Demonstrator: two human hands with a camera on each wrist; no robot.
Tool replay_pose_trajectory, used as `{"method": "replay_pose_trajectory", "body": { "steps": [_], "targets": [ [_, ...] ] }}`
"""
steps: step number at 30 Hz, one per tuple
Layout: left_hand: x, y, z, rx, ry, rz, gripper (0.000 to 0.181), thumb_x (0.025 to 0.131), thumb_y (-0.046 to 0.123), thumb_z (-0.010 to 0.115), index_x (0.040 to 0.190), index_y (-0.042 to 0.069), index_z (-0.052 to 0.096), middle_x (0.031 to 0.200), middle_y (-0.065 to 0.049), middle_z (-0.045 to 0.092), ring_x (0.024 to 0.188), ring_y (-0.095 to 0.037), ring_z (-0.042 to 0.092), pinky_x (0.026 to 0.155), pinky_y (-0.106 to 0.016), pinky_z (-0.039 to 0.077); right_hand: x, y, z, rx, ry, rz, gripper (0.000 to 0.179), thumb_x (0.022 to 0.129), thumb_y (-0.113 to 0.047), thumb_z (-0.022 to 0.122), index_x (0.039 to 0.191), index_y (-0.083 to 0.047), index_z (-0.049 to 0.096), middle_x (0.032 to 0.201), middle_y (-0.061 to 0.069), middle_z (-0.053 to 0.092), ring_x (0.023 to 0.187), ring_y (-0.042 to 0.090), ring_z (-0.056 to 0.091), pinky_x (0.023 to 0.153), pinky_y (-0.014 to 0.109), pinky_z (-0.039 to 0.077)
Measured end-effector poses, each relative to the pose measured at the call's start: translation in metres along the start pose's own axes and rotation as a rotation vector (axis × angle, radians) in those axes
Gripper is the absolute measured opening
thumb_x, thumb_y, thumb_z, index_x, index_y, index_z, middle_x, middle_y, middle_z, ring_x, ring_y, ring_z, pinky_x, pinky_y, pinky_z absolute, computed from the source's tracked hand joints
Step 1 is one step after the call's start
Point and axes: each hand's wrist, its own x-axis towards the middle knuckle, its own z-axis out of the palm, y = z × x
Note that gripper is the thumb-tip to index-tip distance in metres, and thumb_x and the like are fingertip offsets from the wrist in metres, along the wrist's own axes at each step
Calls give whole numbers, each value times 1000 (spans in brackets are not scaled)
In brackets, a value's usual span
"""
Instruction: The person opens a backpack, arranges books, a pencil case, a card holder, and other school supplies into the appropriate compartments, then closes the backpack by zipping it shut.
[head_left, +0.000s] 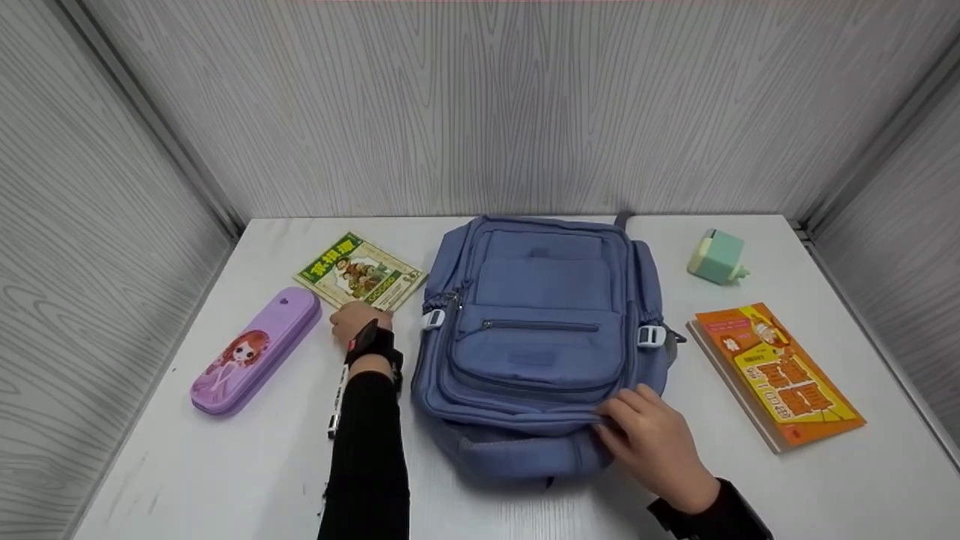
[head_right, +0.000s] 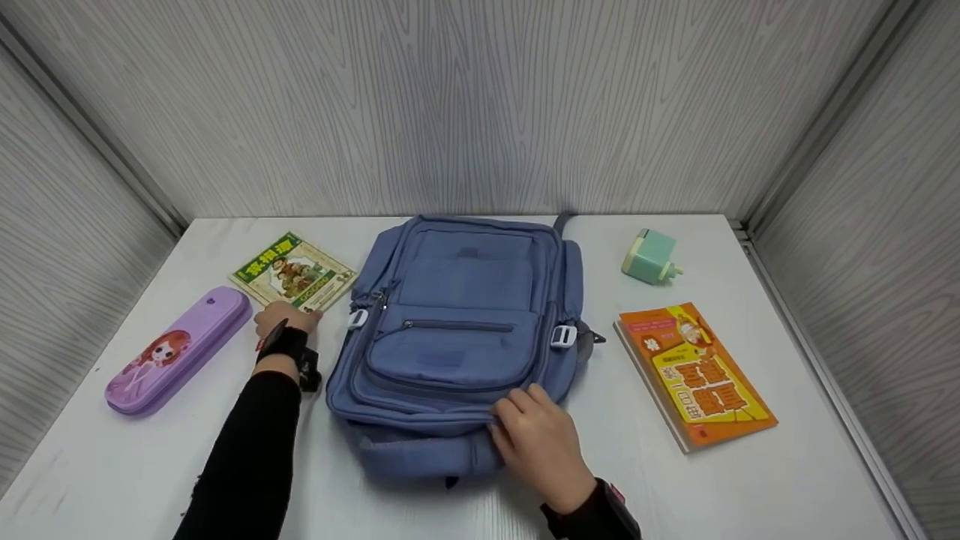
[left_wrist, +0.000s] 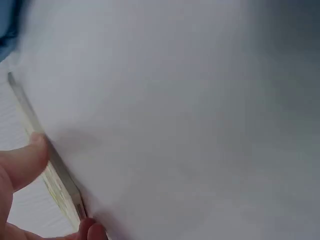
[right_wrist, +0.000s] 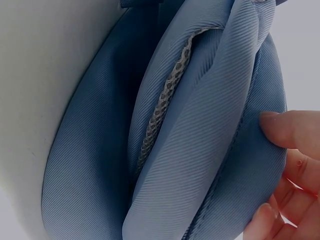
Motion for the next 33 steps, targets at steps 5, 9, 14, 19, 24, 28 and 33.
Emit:
{"method": "replay_pose_trajectory", "body": {
  "steps": [5,9,14,19,24,28,33],
  "targets": [
    [10,2,-6,29,-98,-62,49,93,25,58,129,-7,58,133,-26,59,122,-37,58,101,-47,51,-1,0,-1,5,-5,8,30,63,-7,86,83,-16,64,78,-6,60,74,8,46,65,20,42],
    [15,1,-14,-10,-178,-115,43,94,20,49,128,-2,62,136,-22,60,125,-35,58,102,-46,51,-1,-1,-1,9,-10,18,30,63,-8,86,83,-16,65,79,-7,60,75,7,46,66,19,41],
    [7,5,-32,31,-280,-50,45,95,20,41,127,-6,60,140,-24,57,124,-34,57,105,-46,48,-1,0,0,16,-17,28,30,63,-7,86,83,-17,65,79,-8,59,74,7,44,65,18,39],
    [-10,13,-60,1,-397,16,28,93,21,34,91,4,56,134,-21,55,99,-27,48,87,-33,43,-2,1,0,14,-16,30,30,63,-7,86,82,-17,65,78,-9,58,74,6,44,64,18,39],
    [-9,15,-54,-25,-336,-28,36,94,26,37,99,3,63,135,-20,58,100,-26,52,85,-34,47,-2,1,1,16,-15,35,31,63,-7,86,82,-17,64,78,-9,58,73,6,43,63,18,38],
    [15,9,-24,-33,-230,-95,41,95,23,45,121,0,66,131,-21,64,105,-28,63,80,-44,56,-2,1,1,11,-17,32,31,62,-7,85,82,-18,64,77,-10,56,73,5,42,62,18,37],
    [30,5,-11,-43,-212,-88,40,93,21,47,122,-1,65,131,-22,64,113,-34,64,85,-48,57,-1,2,1,-2,-29,41,31,62,-8,86,82,-18,63,76,-10,55,72,5,42,63,17,36]
  ]
}}
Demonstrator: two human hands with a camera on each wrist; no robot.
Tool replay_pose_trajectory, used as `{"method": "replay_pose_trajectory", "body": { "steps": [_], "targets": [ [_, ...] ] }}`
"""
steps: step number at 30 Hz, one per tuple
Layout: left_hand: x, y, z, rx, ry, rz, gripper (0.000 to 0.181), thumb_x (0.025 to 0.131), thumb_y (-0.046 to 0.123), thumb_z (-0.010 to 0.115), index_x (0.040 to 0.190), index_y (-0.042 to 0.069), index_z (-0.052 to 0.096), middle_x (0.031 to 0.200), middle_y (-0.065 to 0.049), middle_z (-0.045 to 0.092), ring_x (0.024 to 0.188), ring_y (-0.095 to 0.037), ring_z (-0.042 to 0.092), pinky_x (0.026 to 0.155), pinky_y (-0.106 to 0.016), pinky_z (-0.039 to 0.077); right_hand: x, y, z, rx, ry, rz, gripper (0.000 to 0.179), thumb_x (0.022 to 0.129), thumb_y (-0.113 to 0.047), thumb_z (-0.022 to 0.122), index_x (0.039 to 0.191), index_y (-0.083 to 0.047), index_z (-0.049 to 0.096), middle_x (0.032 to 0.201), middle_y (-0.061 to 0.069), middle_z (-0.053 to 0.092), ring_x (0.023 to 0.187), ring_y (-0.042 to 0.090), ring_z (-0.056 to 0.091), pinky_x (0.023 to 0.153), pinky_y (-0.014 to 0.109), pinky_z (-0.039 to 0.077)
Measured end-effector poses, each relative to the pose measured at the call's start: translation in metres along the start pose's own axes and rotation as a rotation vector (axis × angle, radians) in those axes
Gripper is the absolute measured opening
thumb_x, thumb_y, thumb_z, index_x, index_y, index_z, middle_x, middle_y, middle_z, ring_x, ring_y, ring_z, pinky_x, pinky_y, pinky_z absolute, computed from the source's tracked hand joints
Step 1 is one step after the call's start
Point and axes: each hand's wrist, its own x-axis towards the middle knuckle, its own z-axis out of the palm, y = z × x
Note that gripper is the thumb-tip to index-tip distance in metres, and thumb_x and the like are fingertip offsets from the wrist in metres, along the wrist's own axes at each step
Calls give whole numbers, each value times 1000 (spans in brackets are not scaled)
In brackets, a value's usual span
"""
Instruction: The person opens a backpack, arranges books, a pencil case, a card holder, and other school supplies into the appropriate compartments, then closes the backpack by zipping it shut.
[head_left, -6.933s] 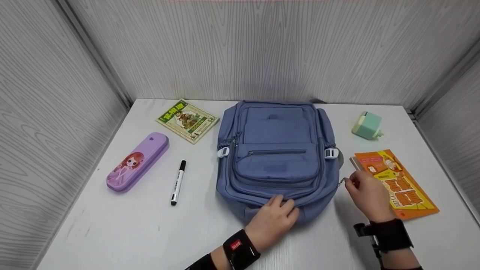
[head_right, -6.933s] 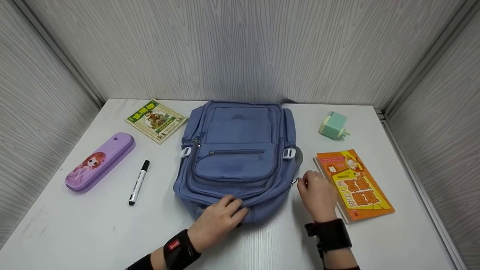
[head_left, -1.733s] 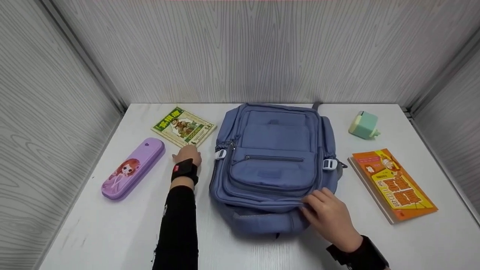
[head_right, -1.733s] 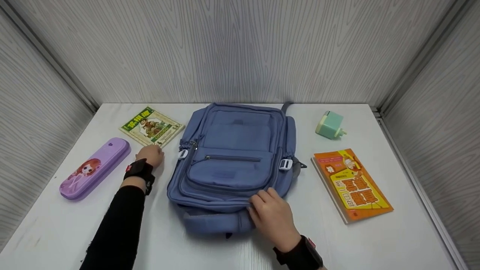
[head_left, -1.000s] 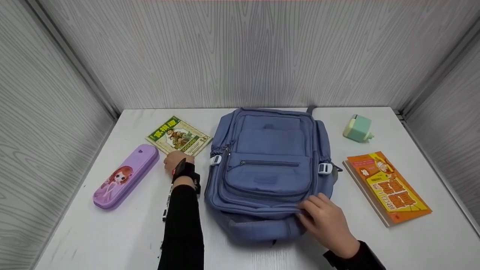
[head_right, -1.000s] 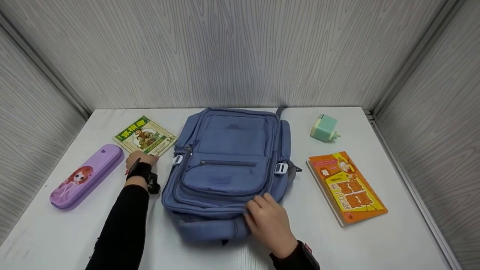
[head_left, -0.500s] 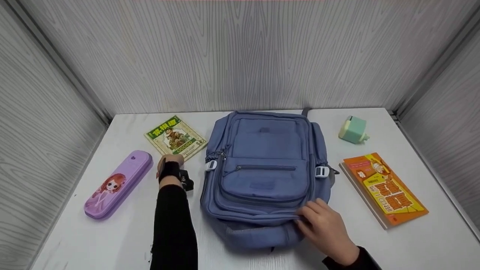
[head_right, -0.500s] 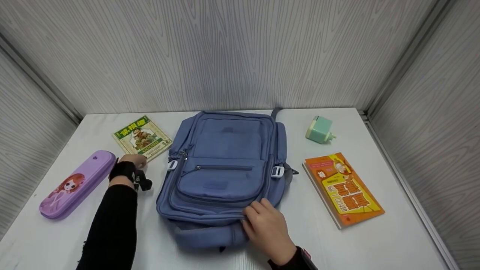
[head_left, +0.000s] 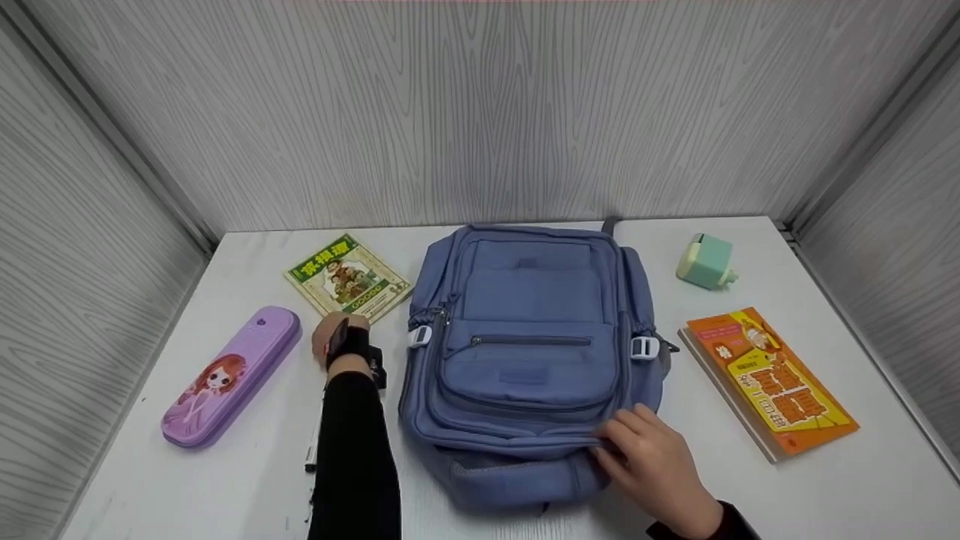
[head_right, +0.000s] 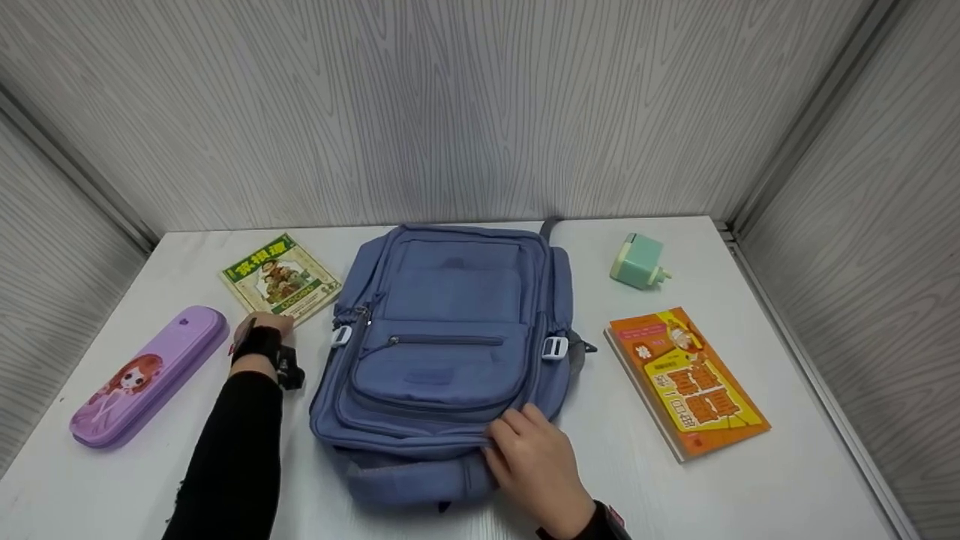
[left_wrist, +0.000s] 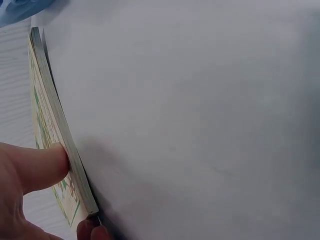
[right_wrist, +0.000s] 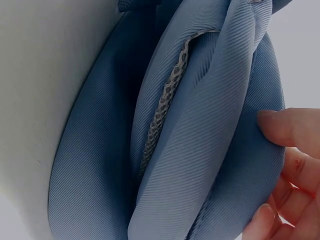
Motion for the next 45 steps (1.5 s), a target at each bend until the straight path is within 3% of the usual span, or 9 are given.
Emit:
{"method": "replay_pose_trajectory", "body": {
  "steps": [5,11,14,20,25,30,37,41,45],
  "targets": [
    [2,0,1,4,19,9,43,94,18,47,127,-4,61,137,-22,60,124,-34,59,99,-45,53,3,3,-2,2,-19,8,31,63,-8,86,82,-17,64,77,-9,57,73,6,44,64,18,39],
    [-3,7,-11,-200,36,48,51,89,9,56,136,-9,49,135,-24,59,118,-30,60,94,-35,52,11,7,0,19,14,16,28,64,-8,87,82,-16,66,77,-7,62,72,7,49,64,18,41],
    [-11,8,-21,-365,-1,102,57,91,6,53,145,-8,40,134,-26,60,99,-24,70,84,-28,58,16,11,-1,36,41,32,26,65,-6,86,81,-15,68,77,-5,64,70,8,52,64,19,42],
    [-27,16,-36,-866,-109,174,57,96,-1,38,152,-4,26,145,-28,48,64,-11,71,70,-22,60,29,22,-7,105,112,71,25,65,1,82,81,-12,70,73,-3,62,67,7,52,61,19,41],
    [-42,16,-58,-1110,-93,212,33,97,-3,42,130,-5,42,103,-16,66,56,-10,67,65,-21,60,46,29,-7,170,229,121,20,69,3,80,79,-10,68,70,-1,59,60,6,51,56,17,41],
    [-64,-13,-89,-1255,-190,244,9,98,-1,44,107,2,45,66,-1,68,53,-10,66,58,-20,58,61,33,-5,252,290,201,16,74,5,77,77,-7,66,69,2,60,58,2,49,54,14,40],
    [-116,-85,-124,-1244,-270,300,19,101,4,46,95,9,64,68,1,70,54,-8,61,56,-18,54,83,40,-5,352,361,320,8,80,5,73,81,0,67,68,10,58,63,-6,42,57,12,35],
    [-141,-119,-127,-1213,-324,361,24,102,4,43,96,11,66,73,0,72,55,-5,61,55,-16,52,95,44,-8,398,420,363,4,82,7,69,82,5,66,69,12,55,64,-6,41,59,11,33],
    [-160,-143,-121,-1184,-410,368,28,102,3,39,100,10,66,79,-3,74,56,-3,61,53,-16,52,104,47,-10,442,449,417,4,85,7,66,83,9,65,72,-1,53,64,-5,42,60,11,33]
  ]
}}
